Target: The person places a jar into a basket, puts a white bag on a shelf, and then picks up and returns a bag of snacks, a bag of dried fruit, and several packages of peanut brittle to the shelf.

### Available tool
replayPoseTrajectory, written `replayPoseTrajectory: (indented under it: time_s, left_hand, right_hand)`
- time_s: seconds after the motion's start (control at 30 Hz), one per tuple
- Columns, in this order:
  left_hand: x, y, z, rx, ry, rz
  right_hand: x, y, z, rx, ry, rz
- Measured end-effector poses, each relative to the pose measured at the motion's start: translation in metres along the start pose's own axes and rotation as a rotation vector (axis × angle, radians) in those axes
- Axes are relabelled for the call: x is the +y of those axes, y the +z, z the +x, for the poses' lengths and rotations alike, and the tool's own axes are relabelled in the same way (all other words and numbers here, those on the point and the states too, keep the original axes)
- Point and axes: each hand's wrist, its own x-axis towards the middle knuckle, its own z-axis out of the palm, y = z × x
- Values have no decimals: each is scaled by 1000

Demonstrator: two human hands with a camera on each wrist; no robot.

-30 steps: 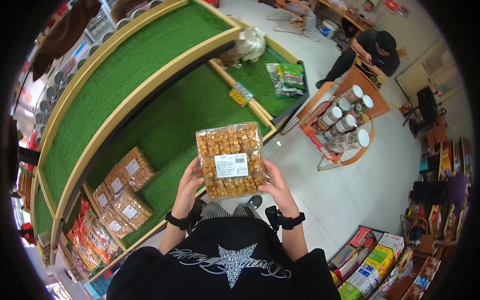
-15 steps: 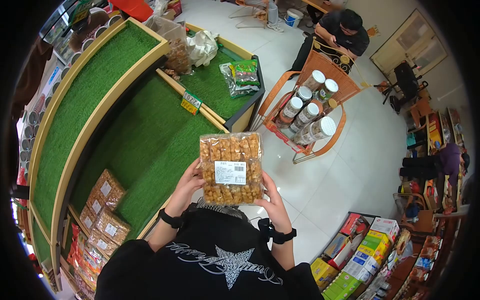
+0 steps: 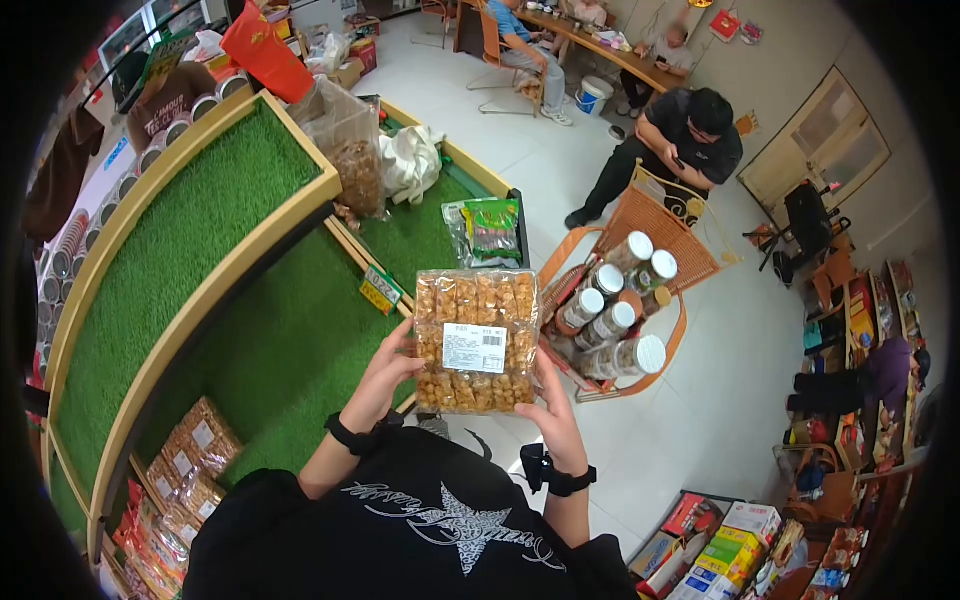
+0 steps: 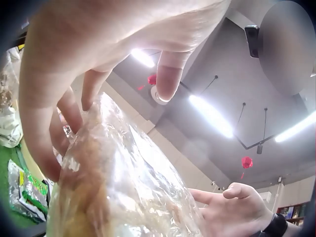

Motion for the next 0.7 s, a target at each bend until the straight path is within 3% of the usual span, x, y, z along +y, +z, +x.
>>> replayPoseTrajectory:
  time_s: [0.23, 0.4, 0.53, 0.7]
  left_hand:
    - [20, -27, 28, 45, -25, -56]
    - [10, -52, 26, 163, -17, -104]
    - [4, -63, 29, 302, -44, -160]
    - [5, -59, 61, 453, 11, -131]
  right_hand:
    - [10, 8, 56, -49, 3, 47]
    - [22, 23, 94, -124, 200, 151]
    - [28, 29, 144, -309, 264, 168]
    - [30, 27, 211, -349, 369, 178]
